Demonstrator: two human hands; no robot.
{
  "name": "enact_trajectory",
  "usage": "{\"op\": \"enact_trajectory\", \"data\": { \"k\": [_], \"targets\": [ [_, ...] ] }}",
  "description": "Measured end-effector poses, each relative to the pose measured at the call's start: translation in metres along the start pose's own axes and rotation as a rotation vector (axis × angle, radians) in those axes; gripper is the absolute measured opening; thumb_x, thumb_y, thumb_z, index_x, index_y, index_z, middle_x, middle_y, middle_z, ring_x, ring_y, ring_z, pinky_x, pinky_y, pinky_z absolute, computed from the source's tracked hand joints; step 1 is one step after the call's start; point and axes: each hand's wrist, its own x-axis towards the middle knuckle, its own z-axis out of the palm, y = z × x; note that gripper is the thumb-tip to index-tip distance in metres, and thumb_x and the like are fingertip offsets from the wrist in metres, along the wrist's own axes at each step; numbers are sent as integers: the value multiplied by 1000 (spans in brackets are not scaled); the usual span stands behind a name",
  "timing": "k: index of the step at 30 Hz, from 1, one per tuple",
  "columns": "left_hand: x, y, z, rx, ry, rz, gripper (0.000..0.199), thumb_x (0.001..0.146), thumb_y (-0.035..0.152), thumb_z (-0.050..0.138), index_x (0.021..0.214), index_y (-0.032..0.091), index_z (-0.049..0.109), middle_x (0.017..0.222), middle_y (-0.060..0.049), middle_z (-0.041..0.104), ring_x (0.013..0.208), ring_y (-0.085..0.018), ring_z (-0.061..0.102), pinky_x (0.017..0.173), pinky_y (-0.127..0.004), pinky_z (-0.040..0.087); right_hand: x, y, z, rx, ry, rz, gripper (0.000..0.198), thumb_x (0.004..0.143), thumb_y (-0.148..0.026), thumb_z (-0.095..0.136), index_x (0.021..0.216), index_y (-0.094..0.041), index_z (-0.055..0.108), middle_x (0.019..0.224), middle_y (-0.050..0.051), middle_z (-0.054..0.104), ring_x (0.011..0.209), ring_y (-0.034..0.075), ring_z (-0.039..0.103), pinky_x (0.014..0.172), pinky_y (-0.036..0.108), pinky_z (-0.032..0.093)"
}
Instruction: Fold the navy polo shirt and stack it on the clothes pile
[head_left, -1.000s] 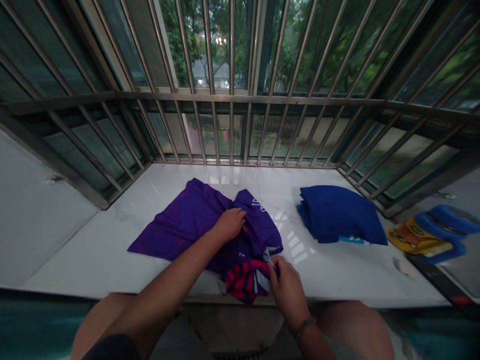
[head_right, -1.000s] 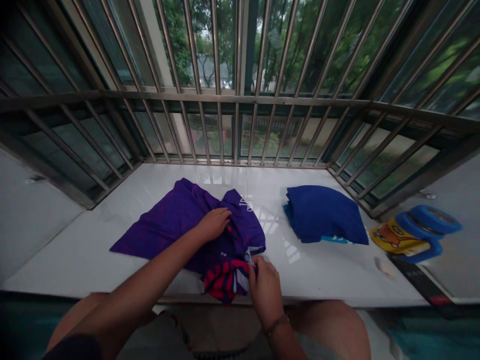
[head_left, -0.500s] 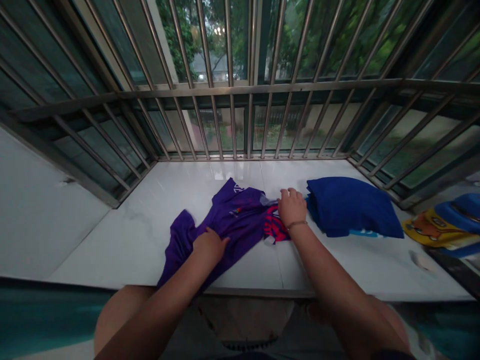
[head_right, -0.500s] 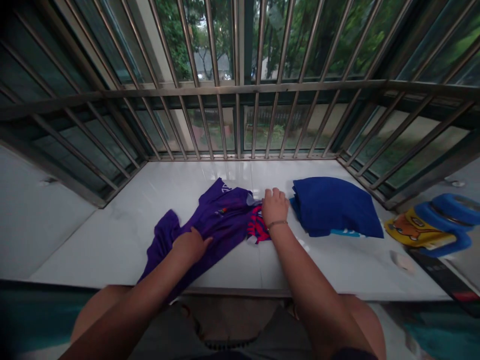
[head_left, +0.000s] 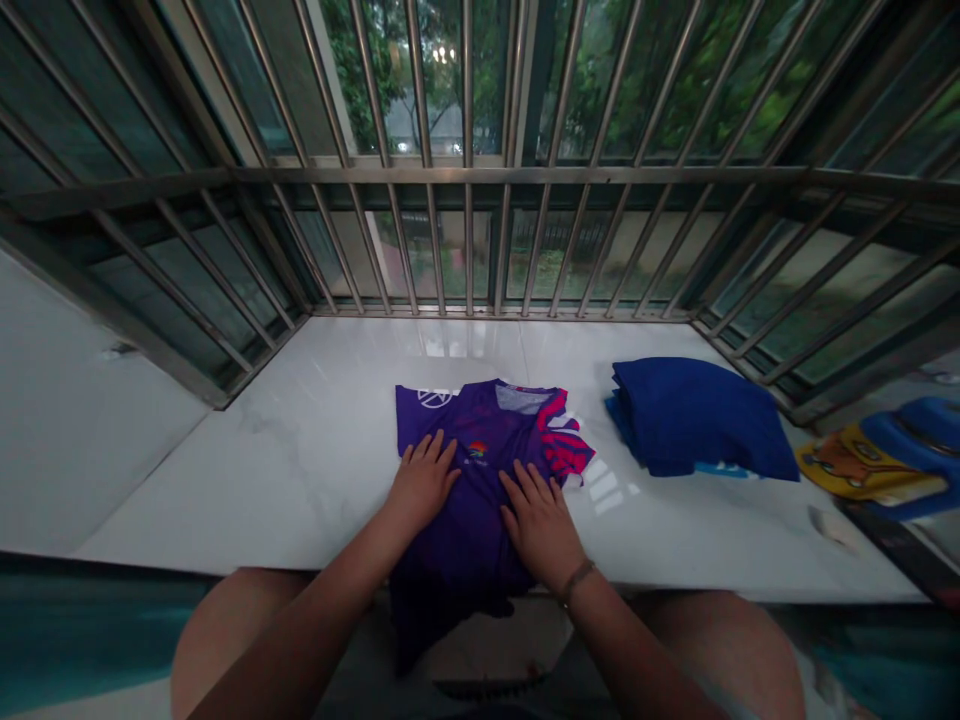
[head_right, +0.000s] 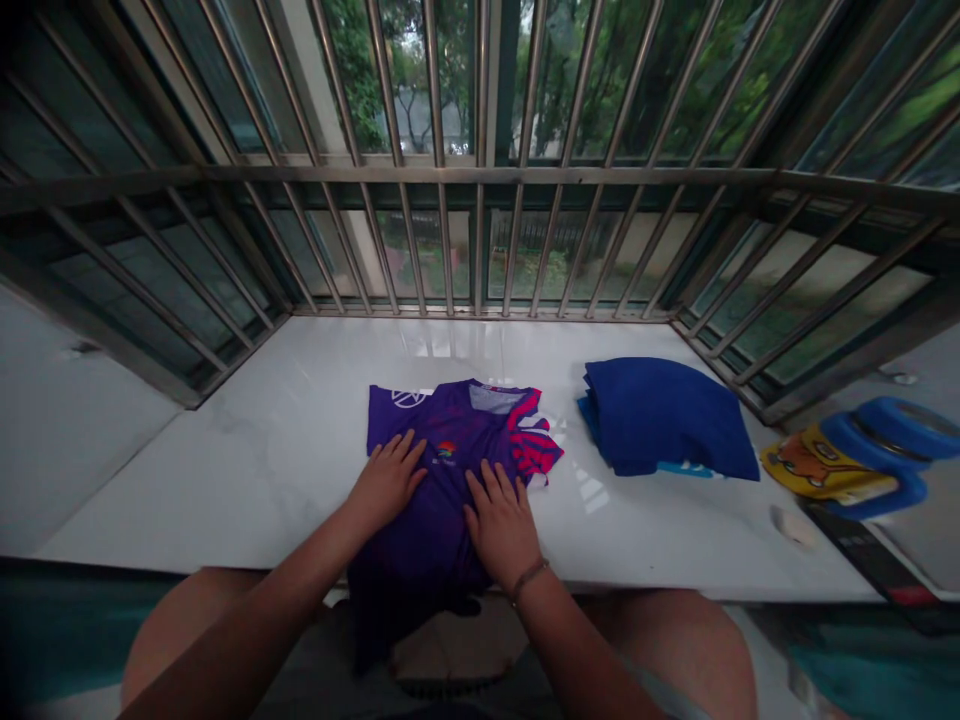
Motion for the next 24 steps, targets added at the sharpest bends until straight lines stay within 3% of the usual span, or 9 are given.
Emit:
{"op": "enact_trajectory", "data": {
  "k": [3,5,8,10,12,15,19,21,24],
  "targets": [
    [-25,0,0,114,-22,-89,60,114,44,55,168,18,55,168,-28,54,149,-41,62,123,-55,51,-17,26,-8,-55,0,-43,59,110,-32,58,169,-31,55,179,8,45,161,35,47,129,58,39],
    [-46,0,-8,160,-101,-162,62,114,48,55,168,17,56,155,-33,64,130,-42,74,108,-53,60,-36,40,-16,-93,7,-59,59,109,-34,59,168,-29,56,174,11,52,153,36,55,121,55,47],
    [-74,-6,-19,131,-225,-238,58,115,47,49,165,17,59,132,-29,77,103,-40,81,86,-49,65,-66,54,-27,-131,20,-50,51,111,-41,59,160,-27,64,157,13,68,132,34,68,101,48,57],
    [-82,-18,-21,73,-188,-247,53,117,41,42,159,16,63,122,-23,80,101,-38,81,85,-48,65,-78,55,-37,-139,27,-16,41,112,-44,57,146,-27,72,138,13,76,115,32,72,91,45,57],
    [-79,-37,-16,44,-44,-231,50,117,35,39,152,14,66,125,-21,79,111,-37,78,94,-48,64,-77,51,-47,-132,53,29,34,114,-44,55,133,-25,77,125,13,77,108,32,71,91,46,55],
    [-59,-66,1,42,181,-211,48,115,34,43,147,8,67,145,-25,71,130,-38,70,113,-49,56,-51,43,-59,-126,122,113,32,114,-40,54,129,-22,76,127,15,75,116,34,67,100,49,52],
    [-17,-86,24,-7,282,-152,50,111,38,51,148,6,65,154,-27,65,142,-39,63,122,-52,50,14,42,-64,-162,129,235,37,116,-31,44,140,-17,69,140,18,70,126,33,64,106,47,50],
    [-1,-89,28,-35,299,-119,46,109,42,55,138,10,69,145,-26,69,136,-39,65,119,-53,52,45,46,-63,-179,83,320,41,115,-30,45,149,-15,63,146,20,67,129,34,63,103,45,51],
    [13,-93,25,-87,285,-86,33,109,45,55,104,18,73,113,-18,75,110,-36,70,104,-50,57,74,57,-64,-172,-44,395,40,113,-36,54,145,-13,64,141,23,68,126,35,65,96,44,54]
  ]
}}
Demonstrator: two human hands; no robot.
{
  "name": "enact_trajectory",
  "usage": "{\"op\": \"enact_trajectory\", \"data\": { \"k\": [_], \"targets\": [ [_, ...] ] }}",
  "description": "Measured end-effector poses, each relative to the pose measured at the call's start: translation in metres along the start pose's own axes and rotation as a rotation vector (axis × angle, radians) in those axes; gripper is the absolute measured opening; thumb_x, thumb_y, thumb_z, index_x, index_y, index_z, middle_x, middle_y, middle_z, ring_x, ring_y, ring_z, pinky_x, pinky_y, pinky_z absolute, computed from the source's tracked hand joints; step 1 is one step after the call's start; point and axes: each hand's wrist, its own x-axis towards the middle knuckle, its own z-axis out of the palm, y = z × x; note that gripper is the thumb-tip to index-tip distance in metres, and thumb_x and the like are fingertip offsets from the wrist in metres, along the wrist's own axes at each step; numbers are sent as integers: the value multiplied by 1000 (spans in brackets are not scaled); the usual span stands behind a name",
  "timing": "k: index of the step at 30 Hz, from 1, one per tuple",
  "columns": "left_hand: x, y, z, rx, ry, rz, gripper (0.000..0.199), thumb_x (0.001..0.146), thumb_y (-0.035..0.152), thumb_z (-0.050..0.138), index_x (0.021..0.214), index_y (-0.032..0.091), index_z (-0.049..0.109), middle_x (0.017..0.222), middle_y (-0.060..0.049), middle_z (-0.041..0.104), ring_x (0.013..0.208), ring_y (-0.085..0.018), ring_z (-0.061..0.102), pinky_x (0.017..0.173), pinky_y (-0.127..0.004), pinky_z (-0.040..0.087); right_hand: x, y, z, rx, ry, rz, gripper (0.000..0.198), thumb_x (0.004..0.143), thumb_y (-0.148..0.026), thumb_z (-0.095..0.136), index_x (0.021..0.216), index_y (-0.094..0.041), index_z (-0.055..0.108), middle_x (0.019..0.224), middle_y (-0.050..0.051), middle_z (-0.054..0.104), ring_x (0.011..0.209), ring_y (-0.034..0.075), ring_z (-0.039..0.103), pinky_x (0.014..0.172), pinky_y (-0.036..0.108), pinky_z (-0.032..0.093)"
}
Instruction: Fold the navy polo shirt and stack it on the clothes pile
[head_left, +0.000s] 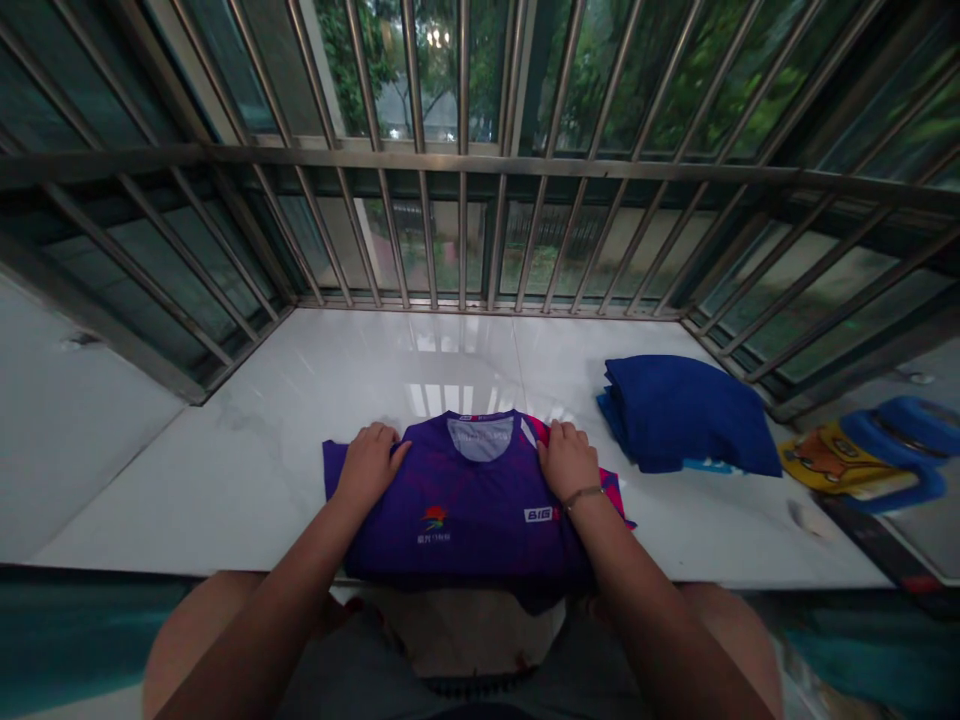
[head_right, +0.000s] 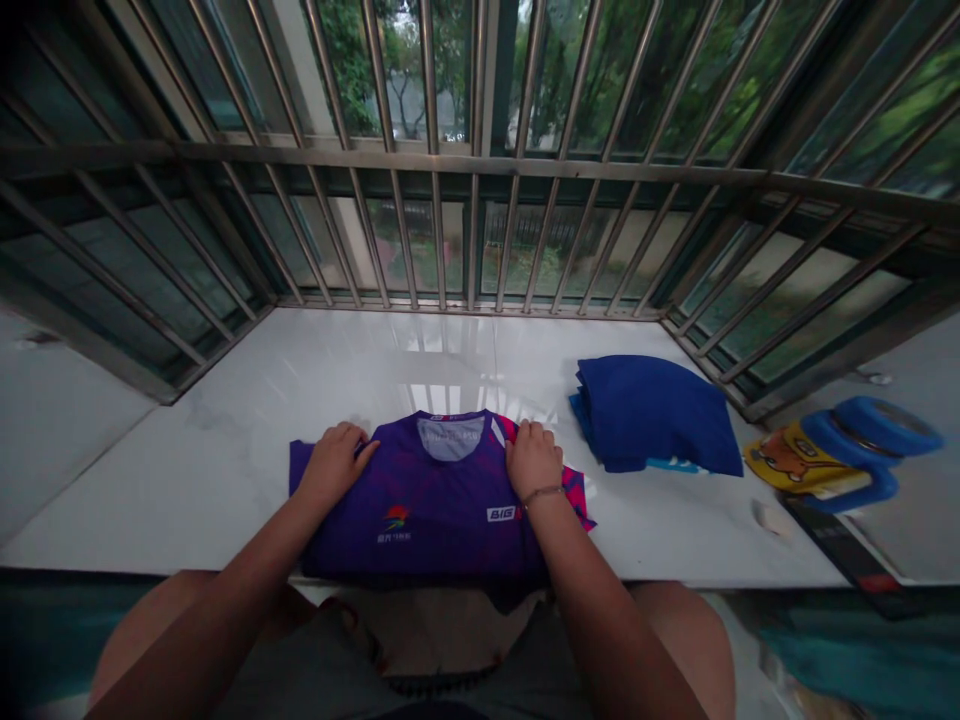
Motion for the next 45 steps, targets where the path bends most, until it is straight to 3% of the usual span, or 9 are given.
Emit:
{"op": "enact_trajectory", "data": {
  "k": [7,14,19,23,26,31,34,38,45],
  "targets": [
    [-19,-20,-18,-380,-9,-36,37,108,57,45,90,26,57,82,-4,69,81,-26,70,81,-38,55,-10,42,6,100,-19,-169,23,112,-35,54,102,-19,67,112,15,75,114,31,70,98,40,52],
    [-58,-35,-85,-434,-1,-103,59,93,85,60,86,27,67,86,-1,77,74,-22,72,71,-32,56,-64,88,2,554,284,-226,42,114,-58,38,116,-23,62,98,12,77,79,27,76,72,36,56],
    [-74,-41,-147,-312,365,-103,55,87,88,68,86,34,76,84,-1,78,80,-26,74,79,-40,63,-83,103,-42,511,646,-304,35,109,-49,50,89,-25,66,81,8,72,69,23,69,66,34,53],
    [-32,-44,-169,-117,548,-216,59,93,85,65,96,26,75,90,-1,77,89,-25,73,85,-36,60,-33,92,-66,459,895,-203,33,107,-46,52,85,-24,63,78,7,67,69,23,64,65,34,49],
    [31,-42,-156,3,352,-243,61,97,76,68,121,20,72,109,-7,78,104,-27,74,95,-36,58,35,66,-67,323,700,-69,33,111,-41,48,114,-18,70,104,13,75,90,25,70,77,34,51],
    [91,-31,-94,210,-143,-205,75,97,41,80,161,12,53,158,-27,60,145,-43,59,118,-55,51,96,26,-48,43,170,-155,36,109,-26,62,141,-12,68,136,21,73,122,30,67,100,38,51],
    [73,-18,-57,246,-166,-115,55,106,24,59,160,14,59,174,-24,48,159,-42,47,130,-62,38,71,16,-23,28,173,-232,40,106,-24,65,145,-13,68,151,22,66,141,34,58,117,45,46],
    [16,7,-22,139,-100,5,51,115,33,42,159,16,63,170,-20,55,158,-35,51,135,-57,36,1,6,26,85,216,-406,51,112,-35,54,158,-15,62,168,20,55,159,37,46,132,56,35],
    [-62,22,-1,119,-173,-147,74,112,59,50,178,26,40,186,-17,27,171,-44,29,133,-70,32,-68,6,70,136,99,-371,66,115,-49,47,173,-19,46,180,15,41,169,35,35,137,61,26]
  ]
}}
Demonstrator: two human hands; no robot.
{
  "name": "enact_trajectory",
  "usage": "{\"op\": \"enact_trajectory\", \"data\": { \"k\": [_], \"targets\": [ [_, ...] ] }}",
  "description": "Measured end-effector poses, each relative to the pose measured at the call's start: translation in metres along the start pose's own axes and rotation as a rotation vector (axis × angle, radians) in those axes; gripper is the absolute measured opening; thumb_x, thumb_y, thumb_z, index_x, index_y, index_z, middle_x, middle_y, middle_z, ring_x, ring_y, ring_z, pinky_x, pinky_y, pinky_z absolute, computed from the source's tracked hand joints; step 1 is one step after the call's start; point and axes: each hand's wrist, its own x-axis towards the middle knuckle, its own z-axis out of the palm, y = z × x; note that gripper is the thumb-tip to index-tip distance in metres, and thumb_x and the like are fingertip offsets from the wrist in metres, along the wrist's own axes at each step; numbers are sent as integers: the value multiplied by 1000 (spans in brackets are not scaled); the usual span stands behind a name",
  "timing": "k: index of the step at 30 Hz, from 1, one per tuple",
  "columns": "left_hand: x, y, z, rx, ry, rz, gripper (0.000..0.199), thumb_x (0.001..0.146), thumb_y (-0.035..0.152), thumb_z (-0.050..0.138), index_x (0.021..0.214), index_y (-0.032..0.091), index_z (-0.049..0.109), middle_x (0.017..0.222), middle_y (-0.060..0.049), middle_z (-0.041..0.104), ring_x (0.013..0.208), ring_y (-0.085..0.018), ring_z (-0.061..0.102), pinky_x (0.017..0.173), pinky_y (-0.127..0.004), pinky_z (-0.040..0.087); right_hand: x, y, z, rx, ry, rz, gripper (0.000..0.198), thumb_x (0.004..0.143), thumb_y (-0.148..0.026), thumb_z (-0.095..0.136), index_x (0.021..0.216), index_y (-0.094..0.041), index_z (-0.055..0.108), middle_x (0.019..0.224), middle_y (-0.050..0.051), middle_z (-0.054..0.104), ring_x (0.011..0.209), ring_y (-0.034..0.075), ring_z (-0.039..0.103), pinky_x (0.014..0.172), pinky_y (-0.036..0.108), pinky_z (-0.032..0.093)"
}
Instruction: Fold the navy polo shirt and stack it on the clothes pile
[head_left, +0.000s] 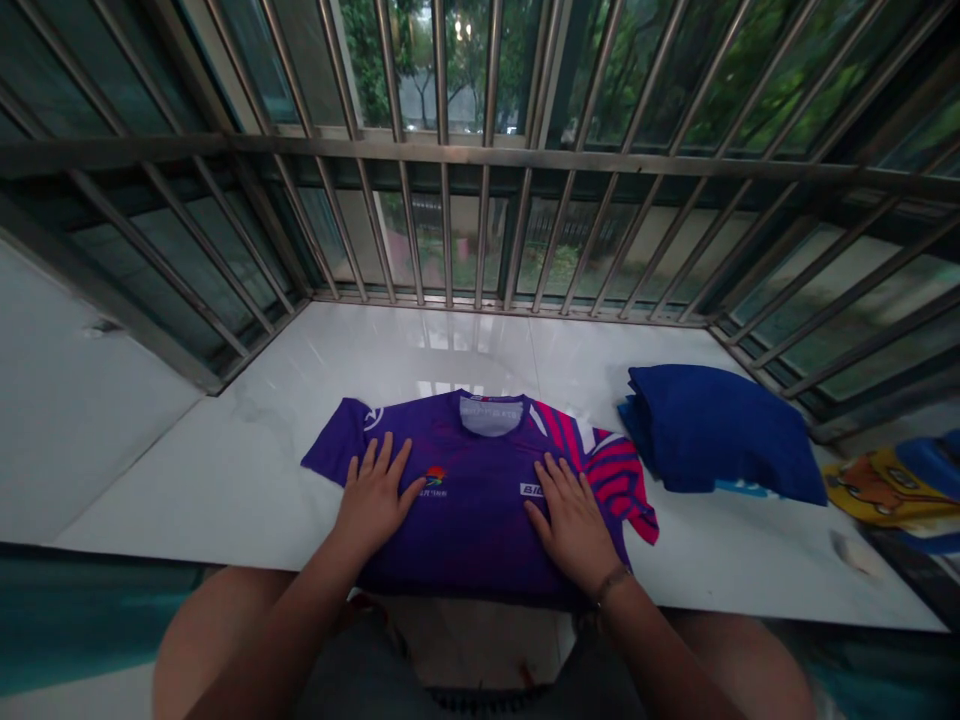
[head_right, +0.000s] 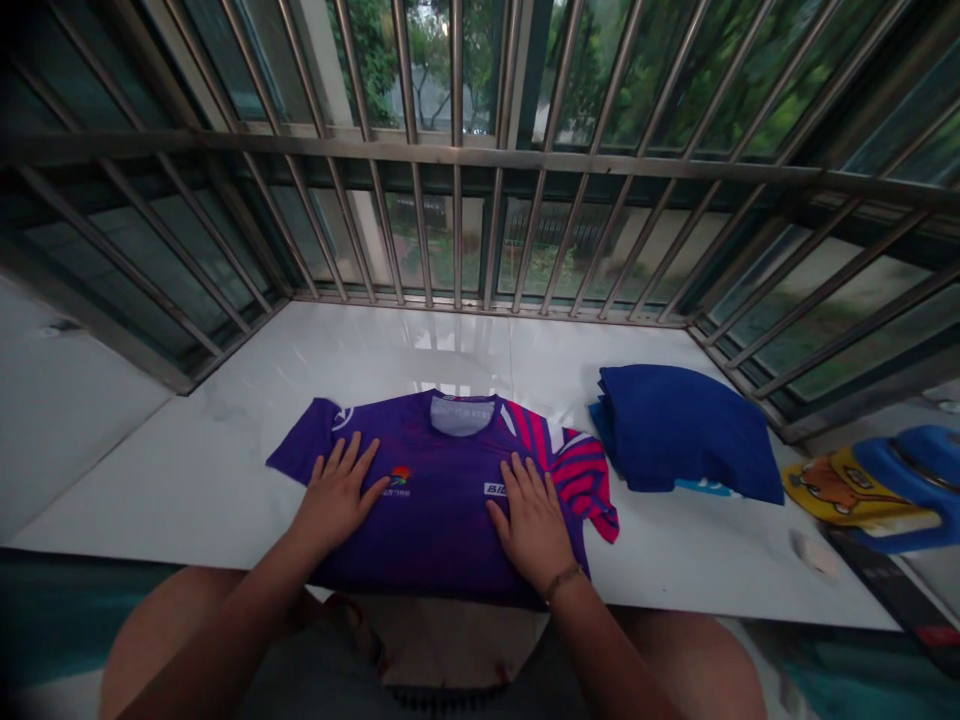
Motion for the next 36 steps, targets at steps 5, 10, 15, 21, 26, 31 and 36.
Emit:
{"op": "enact_trajectory", "data": {
  "k": [5,10,15,21,26,31,36],
  "targets": [
    [-19,-18,3,35,8,-139,85,109,64,54,180,22,34,184,-23,29,169,-50,31,131,-70,34,-8,-2,-5,-8,-40,2,68,115,-51,48,175,-19,45,183,12,36,171,33,31,138,60,25],
    [-12,-53,-7,49,108,-327,81,113,57,37,176,6,37,174,-34,42,161,-48,45,127,-61,42,-11,-7,-5,-7,-34,9,67,115,-49,49,175,-20,44,182,14,36,171,34,31,138,62,25],
    [-19,-70,-28,106,103,-400,86,113,60,25,174,1,37,153,-39,60,134,-49,68,109,-61,56,-13,-13,-3,-18,-16,37,66,114,-47,49,175,-21,45,182,12,36,170,35,32,137,64,24],
    [-36,-66,-42,160,-4,-617,87,111,67,27,160,1,57,143,-43,64,125,-57,68,94,-69,56,-15,-18,-4,-15,-20,64,67,114,-47,48,175,-20,44,182,13,36,170,36,32,138,64,23],
    [-9,-7,-40,108,162,-213,67,116,46,32,165,5,54,176,-30,42,161,-49,42,124,-70,42,-13,-30,-6,-12,-39,89,67,113,-45,49,174,-19,45,181,12,38,170,37,33,137,65,24],
    [42,73,-20,-90,-13,252,57,116,43,43,169,24,53,181,-11,40,169,-34,36,138,-63,29,-6,-10,-35,24,102,128,52,115,-39,41,151,-18,71,156,18,68,144,37,64,119,54,51],
    [73,67,-3,-134,-41,295,64,115,54,45,174,28,46,185,-9,31,172,-34,28,139,-66,24,-17,63,-67,-139,31,567,43,112,-40,47,127,-10,74,114,27,78,93,35,79,83,45,59]
  ]
}}
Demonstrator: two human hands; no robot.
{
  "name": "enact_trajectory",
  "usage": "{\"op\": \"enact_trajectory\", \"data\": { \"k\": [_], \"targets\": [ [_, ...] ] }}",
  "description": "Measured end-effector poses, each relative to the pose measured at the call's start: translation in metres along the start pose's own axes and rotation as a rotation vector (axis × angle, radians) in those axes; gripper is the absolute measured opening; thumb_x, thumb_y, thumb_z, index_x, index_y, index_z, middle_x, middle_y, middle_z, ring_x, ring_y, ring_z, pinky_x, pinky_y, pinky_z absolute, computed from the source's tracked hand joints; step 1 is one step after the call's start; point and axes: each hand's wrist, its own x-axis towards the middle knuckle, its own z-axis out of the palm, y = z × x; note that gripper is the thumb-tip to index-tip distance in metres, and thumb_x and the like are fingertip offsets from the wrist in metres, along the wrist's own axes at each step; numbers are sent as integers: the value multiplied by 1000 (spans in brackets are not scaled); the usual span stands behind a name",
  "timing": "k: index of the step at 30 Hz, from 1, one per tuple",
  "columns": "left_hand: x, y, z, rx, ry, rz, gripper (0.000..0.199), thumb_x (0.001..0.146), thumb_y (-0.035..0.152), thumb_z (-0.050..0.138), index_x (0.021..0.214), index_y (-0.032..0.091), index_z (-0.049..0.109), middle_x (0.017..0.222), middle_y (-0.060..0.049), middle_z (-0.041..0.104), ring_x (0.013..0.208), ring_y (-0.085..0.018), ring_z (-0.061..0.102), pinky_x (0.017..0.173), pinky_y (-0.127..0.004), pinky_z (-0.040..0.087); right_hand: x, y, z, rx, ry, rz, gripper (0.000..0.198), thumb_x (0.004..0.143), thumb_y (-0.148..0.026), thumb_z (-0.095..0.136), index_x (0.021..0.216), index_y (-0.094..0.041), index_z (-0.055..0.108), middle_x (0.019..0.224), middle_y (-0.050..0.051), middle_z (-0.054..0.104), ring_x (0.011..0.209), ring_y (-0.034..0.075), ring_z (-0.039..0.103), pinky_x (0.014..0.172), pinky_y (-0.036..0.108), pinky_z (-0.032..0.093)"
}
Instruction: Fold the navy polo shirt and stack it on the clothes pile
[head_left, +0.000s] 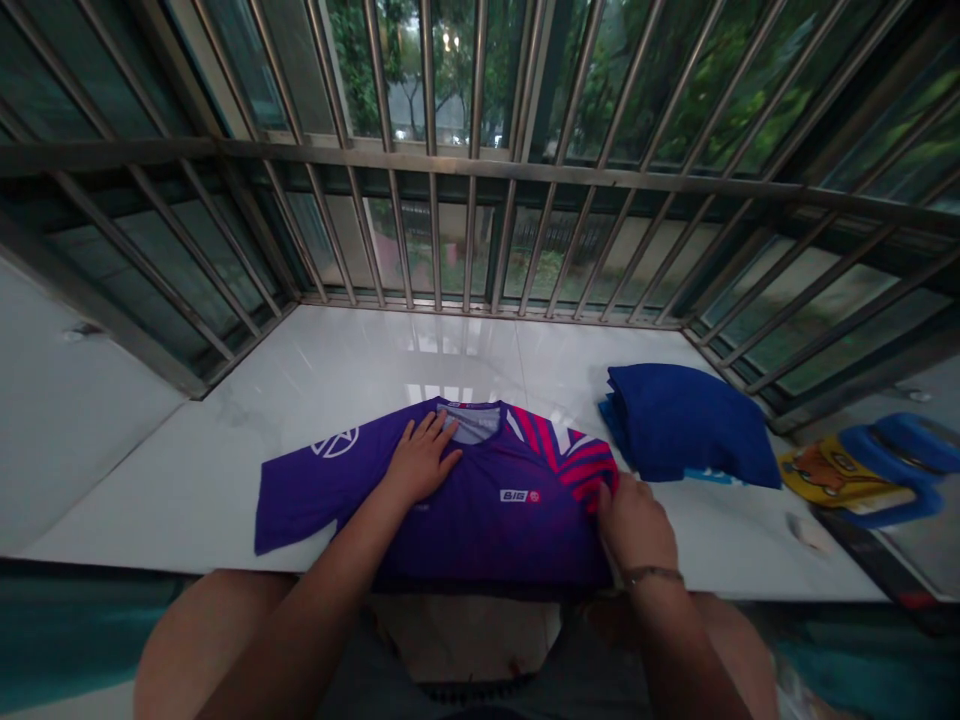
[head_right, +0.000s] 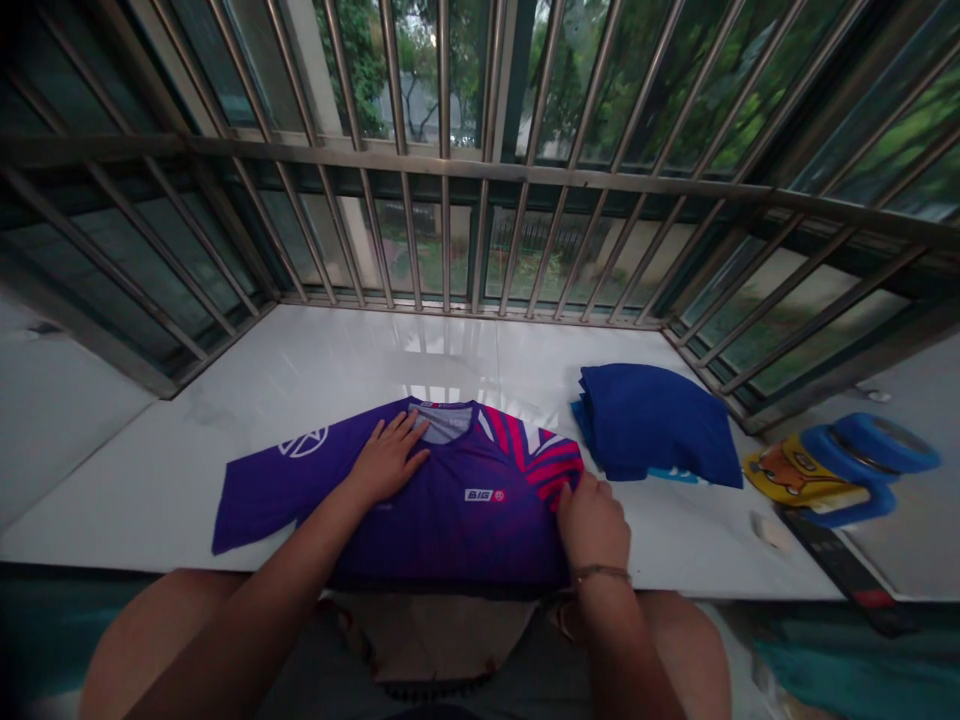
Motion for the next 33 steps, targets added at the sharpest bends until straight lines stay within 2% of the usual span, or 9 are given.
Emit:
{"op": "enact_trajectory", "data": {
  "k": [2,5,8,12,18,21,24,29,33],
  "targets": [
    [-1,-15,2,-1,15,14,64,115,56,43,174,31,46,185,-7,32,172,-33,28,140,-65,24,4,24,0,-14,-183,99,41,109,-47,56,120,-12,73,107,24,79,89,33,79,77,40,56],
    [-4,-29,6,-8,35,29,64,115,58,43,173,33,46,185,-6,33,172,-32,29,140,-63,23,6,43,2,133,-367,60,32,108,-47,55,101,-20,70,95,16,80,91,30,79,78,35,52],
    [-6,-32,9,-17,47,32,64,115,60,42,173,33,47,185,-6,33,172,-32,29,140,-63,23,10,47,0,322,-270,16,27,104,-45,53,92,-24,64,90,12,78,88,29,76,79,36,50],
    [-5,-31,10,-21,45,33,65,114,60,44,173,33,47,185,-6,32,172,-33,29,140,-64,23,15,41,-9,736,-52,137,28,95,-54,61,93,-27,56,81,4,70,77,25,71,73,35,53],
    [-4,-32,10,-28,37,43,67,115,60,44,174,30,46,184,-9,33,172,-34,29,140,-67,22,11,28,-11,1497,-340,425,60,67,-54,95,95,-28,50,86,0,75,74,21,74,61,30,59],
    [-4,-32,11,-48,51,44,66,114,61,45,173,30,48,184,-9,35,172,-36,30,139,-67,22,16,28,0,1437,-323,513,67,65,-52,98,110,-27,55,81,1,77,63,22,70,48,28,52],
    [-3,-32,12,-50,53,41,66,114,61,46,172,31,49,184,-9,35,172,-36,30,139,-68,23,27,32,8,1297,-215,445,71,67,-51,96,120,-26,55,82,3,78,65,25,73,49,32,55],
    [-3,-31,11,-33,41,39,66,114,62,43,173,31,47,184,-8,33,172,-34,29,139,-66,22,41,37,-11,1068,108,88,63,82,-69,79,123,-24,61,97,5,74,82,24,74,72,37,63],
    [-4,-31,12,-40,54,38,66,114,62,42,173,32,47,184,-7,35,172,-34,29,140,-66,22,43,46,-38,605,269,-267,39,105,-56,58,121,-23,70,113,12,75,96,25,72,84,37,59]
  ]
}}
